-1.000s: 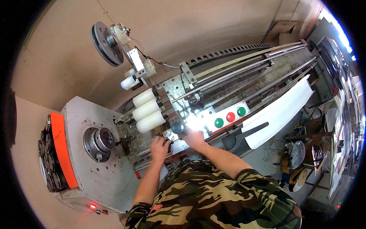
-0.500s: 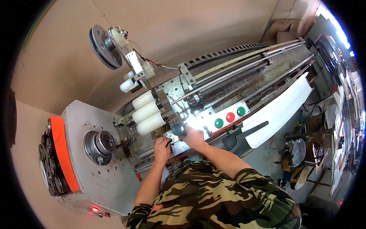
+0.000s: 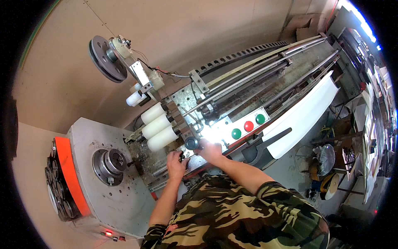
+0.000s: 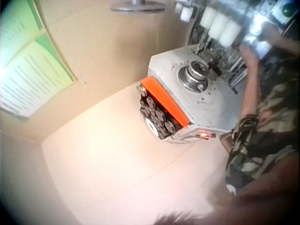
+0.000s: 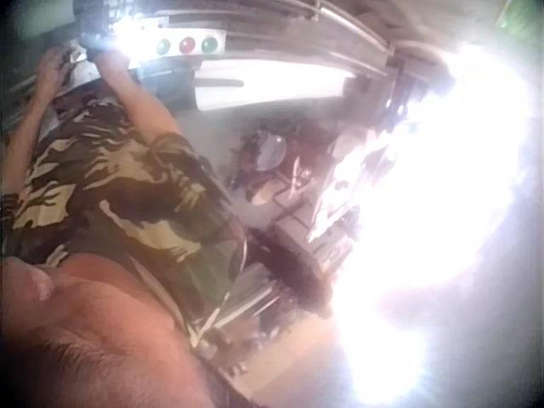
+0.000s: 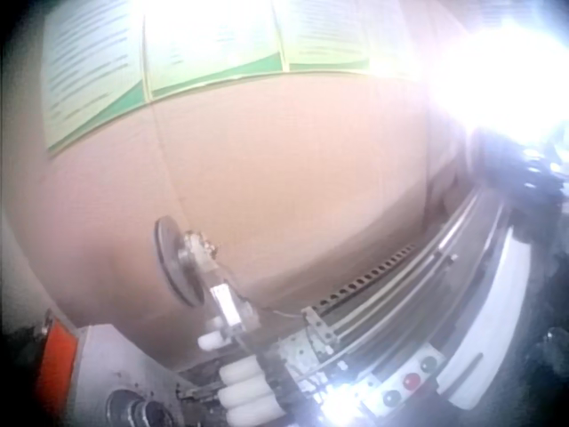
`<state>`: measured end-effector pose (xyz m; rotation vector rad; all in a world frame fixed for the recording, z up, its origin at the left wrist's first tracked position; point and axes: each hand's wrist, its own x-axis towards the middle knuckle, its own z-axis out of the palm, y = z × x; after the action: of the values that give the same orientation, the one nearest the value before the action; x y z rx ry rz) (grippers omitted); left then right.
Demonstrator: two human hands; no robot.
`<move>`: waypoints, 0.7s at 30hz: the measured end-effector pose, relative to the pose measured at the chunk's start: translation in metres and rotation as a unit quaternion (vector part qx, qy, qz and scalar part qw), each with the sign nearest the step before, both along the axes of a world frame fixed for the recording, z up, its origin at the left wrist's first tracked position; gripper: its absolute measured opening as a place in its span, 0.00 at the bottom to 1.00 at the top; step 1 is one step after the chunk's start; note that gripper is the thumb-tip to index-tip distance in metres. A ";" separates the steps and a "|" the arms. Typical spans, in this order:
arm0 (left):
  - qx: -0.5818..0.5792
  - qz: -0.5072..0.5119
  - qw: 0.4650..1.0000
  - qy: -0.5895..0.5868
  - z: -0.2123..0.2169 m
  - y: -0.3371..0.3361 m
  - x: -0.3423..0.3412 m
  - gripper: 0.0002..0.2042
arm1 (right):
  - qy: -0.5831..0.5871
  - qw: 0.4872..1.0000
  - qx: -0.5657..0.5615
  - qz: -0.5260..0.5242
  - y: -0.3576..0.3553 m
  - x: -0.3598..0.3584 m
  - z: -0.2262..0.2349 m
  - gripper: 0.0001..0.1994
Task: The person operates a metalworking machine, inserting cylindrical metal parts into a fixture and securing them with a tool. They then place white cylindrical rollers onto the machine's shafts and adjust the assembly using a wrench. The person works in a workshop environment, handling various metal components and tools to configure the equipment.
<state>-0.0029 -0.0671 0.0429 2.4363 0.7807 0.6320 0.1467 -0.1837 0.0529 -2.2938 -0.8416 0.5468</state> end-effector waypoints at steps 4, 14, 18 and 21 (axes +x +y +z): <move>-0.036 -0.022 0.998 0.037 -0.016 0.002 -0.004 0.11 | -0.023 0.998 0.053 0.007 -0.005 0.003 -0.024 0.18; -0.067 0.022 0.997 0.008 -0.013 -0.003 -0.003 0.12 | -0.086 0.993 0.060 0.055 -0.012 0.007 -0.039 0.20; -0.029 -0.020 0.999 -0.025 -0.015 0.001 -0.003 0.11 | -0.028 0.999 0.002 0.024 -0.002 0.005 -0.015 0.16; -0.064 0.046 0.996 -0.039 -0.001 -0.006 0.000 0.09 | -0.032 0.998 0.052 0.028 -0.005 0.004 -0.011 0.15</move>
<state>-0.0027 -0.0728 0.0416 2.2563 0.8790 0.6865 0.1510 -0.1890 0.0420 -2.2078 -0.9459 0.4447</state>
